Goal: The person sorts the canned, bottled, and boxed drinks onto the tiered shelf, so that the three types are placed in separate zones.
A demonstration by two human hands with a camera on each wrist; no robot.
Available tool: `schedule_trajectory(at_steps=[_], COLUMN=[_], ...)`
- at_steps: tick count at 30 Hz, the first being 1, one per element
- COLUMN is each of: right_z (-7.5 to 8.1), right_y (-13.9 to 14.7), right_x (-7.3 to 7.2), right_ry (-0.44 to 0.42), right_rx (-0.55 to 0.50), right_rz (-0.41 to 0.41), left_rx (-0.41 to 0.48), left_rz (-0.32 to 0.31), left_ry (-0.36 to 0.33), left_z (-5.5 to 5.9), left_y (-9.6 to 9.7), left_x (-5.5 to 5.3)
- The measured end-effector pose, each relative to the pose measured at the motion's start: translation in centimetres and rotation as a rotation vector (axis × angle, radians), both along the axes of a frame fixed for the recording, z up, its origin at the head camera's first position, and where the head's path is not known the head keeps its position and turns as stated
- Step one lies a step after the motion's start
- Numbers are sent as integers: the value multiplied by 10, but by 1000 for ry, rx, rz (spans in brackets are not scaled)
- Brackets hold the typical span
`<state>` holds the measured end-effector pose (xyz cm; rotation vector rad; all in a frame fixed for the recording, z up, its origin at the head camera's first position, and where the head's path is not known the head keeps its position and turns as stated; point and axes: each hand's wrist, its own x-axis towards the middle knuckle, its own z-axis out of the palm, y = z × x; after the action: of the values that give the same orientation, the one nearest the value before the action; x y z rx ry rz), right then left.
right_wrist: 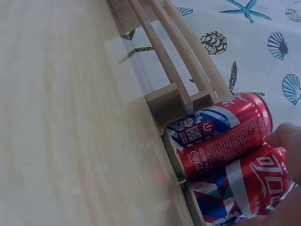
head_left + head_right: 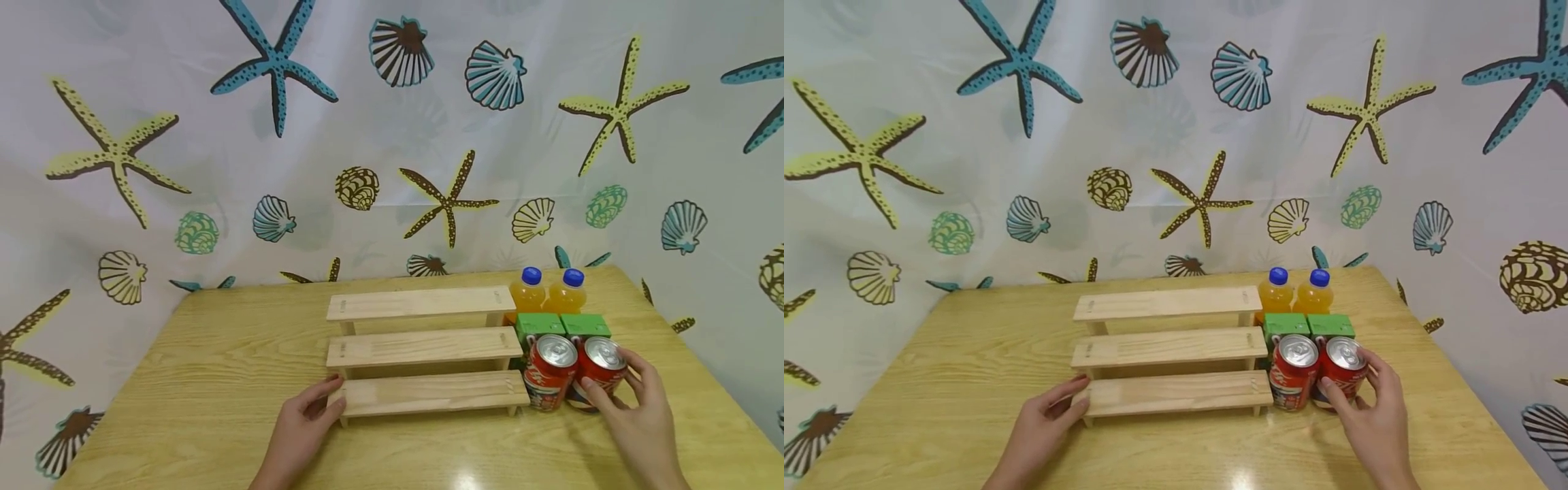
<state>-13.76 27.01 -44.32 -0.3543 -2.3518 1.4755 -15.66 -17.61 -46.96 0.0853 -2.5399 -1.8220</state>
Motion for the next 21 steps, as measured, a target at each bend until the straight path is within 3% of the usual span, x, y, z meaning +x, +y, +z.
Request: schedule_trajectory(at_steps=[10,21], right_z=[-5,-11], right_y=[1,7], right_x=[0,0], right_ry=[-43,-21], right_rx=[-10,27], right_rz=[-9,128], left_rx=[-28,-34], left_rz=[-11,-17], left_ry=[-6,2], left_z=[-3,-2], left_y=[-1,-1], left_x=[2,4])
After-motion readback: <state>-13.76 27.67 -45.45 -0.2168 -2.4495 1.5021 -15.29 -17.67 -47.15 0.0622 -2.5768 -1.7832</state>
